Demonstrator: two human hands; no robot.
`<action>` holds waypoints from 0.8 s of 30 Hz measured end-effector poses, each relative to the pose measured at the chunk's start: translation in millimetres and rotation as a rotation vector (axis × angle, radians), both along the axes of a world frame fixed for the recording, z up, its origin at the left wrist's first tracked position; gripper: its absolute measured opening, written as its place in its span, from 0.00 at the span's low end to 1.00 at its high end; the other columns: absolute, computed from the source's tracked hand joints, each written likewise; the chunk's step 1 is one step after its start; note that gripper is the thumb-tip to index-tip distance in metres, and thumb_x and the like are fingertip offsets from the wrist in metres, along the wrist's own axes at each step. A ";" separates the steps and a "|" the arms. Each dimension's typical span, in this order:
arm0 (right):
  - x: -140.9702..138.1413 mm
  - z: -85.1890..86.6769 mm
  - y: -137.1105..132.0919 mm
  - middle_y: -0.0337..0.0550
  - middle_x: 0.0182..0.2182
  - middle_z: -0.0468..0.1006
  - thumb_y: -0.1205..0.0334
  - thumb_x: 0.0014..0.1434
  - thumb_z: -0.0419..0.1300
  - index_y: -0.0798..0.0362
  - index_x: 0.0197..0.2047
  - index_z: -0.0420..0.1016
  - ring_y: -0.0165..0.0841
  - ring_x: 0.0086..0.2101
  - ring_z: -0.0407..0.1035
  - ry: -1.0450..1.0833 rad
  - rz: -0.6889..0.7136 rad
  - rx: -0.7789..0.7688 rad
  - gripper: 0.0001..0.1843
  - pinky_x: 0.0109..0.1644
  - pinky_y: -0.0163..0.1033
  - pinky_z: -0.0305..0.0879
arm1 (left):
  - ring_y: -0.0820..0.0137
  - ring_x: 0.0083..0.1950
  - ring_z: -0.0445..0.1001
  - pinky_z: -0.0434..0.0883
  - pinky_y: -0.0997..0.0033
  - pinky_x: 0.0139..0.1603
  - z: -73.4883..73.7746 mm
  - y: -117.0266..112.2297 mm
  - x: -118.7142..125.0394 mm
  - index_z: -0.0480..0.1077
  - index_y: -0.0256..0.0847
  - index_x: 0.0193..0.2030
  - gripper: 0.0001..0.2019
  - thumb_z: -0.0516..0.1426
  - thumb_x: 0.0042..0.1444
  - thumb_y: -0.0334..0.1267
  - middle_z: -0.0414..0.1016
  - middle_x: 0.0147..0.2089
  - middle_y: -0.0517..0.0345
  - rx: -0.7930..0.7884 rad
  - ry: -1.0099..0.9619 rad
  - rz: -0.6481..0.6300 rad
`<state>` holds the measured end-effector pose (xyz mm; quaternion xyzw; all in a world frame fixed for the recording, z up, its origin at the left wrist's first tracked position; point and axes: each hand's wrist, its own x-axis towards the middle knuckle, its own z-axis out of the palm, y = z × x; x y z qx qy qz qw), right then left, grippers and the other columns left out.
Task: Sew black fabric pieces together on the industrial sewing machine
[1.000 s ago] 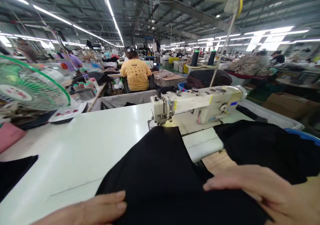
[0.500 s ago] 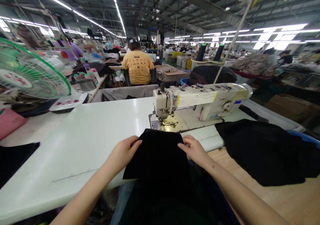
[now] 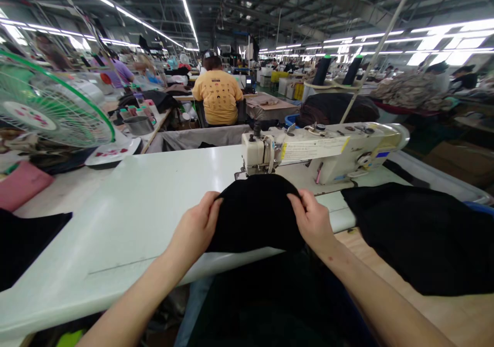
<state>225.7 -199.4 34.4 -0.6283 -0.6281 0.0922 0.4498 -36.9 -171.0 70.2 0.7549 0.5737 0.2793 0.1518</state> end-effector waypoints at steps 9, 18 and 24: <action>-9.1 -37.7 -2.3 0.43 0.26 0.78 0.60 0.68 0.51 0.51 0.37 0.70 0.39 0.30 0.75 -0.275 0.140 -0.390 0.10 0.32 0.37 0.57 | 0.58 0.35 0.76 0.69 0.62 0.39 -52.6 7.9 -13.1 0.65 0.45 0.31 0.12 0.47 0.59 0.47 0.77 0.31 0.53 -0.351 -0.080 -0.190; -2.5 -28.6 31.5 0.45 0.36 0.76 0.58 0.63 0.56 0.50 0.31 0.69 0.39 0.39 0.71 -0.226 0.024 -0.309 0.09 0.42 0.40 0.61 | 0.56 0.37 0.75 0.66 0.60 0.41 -14.0 43.8 -2.1 0.63 0.44 0.37 0.11 0.46 0.63 0.46 0.73 0.32 0.53 -0.169 0.177 0.019; -6.8 -42.2 63.7 0.43 0.33 0.74 0.65 0.50 0.63 0.50 0.24 0.66 0.40 0.38 0.69 -0.091 -0.024 -0.310 0.09 0.44 0.42 0.63 | 0.55 0.45 0.74 0.67 0.61 0.47 -37.5 81.9 10.9 0.64 0.43 0.31 0.07 0.60 0.48 0.36 0.74 0.42 0.47 -0.225 0.155 0.015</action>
